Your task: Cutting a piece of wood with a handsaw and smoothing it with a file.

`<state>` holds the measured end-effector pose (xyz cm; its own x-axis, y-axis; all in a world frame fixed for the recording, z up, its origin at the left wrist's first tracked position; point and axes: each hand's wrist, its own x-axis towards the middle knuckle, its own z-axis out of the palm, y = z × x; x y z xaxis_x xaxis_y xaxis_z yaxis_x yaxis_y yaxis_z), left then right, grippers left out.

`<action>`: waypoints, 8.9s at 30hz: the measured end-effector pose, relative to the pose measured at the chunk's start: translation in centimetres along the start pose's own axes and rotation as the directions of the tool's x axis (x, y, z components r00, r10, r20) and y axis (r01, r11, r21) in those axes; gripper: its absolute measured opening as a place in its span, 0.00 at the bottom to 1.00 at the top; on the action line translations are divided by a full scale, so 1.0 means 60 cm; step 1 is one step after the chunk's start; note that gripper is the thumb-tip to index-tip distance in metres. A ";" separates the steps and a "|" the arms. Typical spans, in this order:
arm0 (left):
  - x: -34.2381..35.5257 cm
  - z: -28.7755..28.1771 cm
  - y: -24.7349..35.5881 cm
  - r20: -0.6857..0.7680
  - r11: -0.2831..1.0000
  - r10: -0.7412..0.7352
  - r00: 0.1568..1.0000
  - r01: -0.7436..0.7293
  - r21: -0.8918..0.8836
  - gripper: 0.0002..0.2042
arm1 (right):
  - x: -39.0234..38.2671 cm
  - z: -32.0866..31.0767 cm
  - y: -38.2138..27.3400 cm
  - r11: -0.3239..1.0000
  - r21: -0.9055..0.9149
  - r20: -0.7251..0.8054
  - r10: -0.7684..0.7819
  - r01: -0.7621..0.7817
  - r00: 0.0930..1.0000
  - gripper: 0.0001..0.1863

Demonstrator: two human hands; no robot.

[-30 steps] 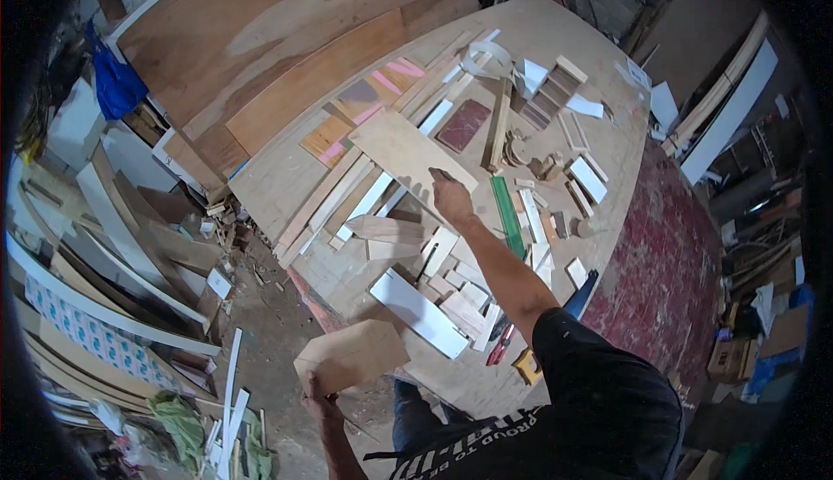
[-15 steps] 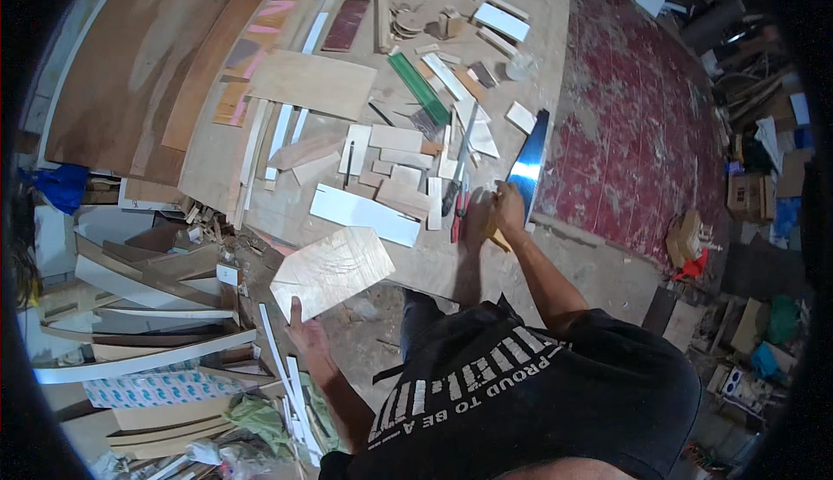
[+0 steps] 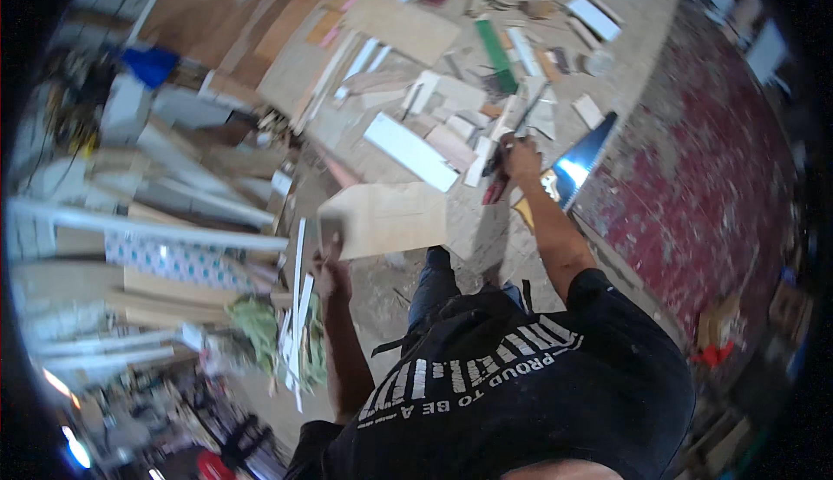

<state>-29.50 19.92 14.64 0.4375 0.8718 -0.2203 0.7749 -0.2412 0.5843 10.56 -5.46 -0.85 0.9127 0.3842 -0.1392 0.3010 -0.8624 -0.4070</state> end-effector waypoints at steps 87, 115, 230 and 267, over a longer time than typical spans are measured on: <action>-0.003 0.422 0.206 0.925 0.882 0.105 0.365 0.396 -0.256 0.43 | -0.250 -0.079 0.118 0.805 0.494 -0.334 0.525 -0.329 0.783 0.16; -0.117 0.547 0.284 0.800 0.310 0.600 -0.009 -0.919 -0.243 0.27 | -0.625 0.117 0.066 0.429 0.635 -0.309 0.903 -0.642 0.297 0.34; -0.048 0.538 0.377 0.813 -0.239 0.362 -0.456 -0.888 -0.392 0.57 | -0.356 -0.089 -0.090 0.283 0.618 0.059 0.914 -0.733 0.403 0.27; -0.086 0.554 0.368 0.827 -0.320 0.328 -0.456 -0.878 -0.356 0.58 | -0.333 -0.067 0.033 0.261 0.471 0.265 0.869 -0.843 0.417 0.16</action>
<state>0.51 -4.08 2.68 0.4324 -0.8292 -0.3542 -0.7949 -0.5360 0.2845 -5.98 -16.18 4.75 0.5693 -0.5021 -0.6510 -0.8207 -0.3940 -0.4138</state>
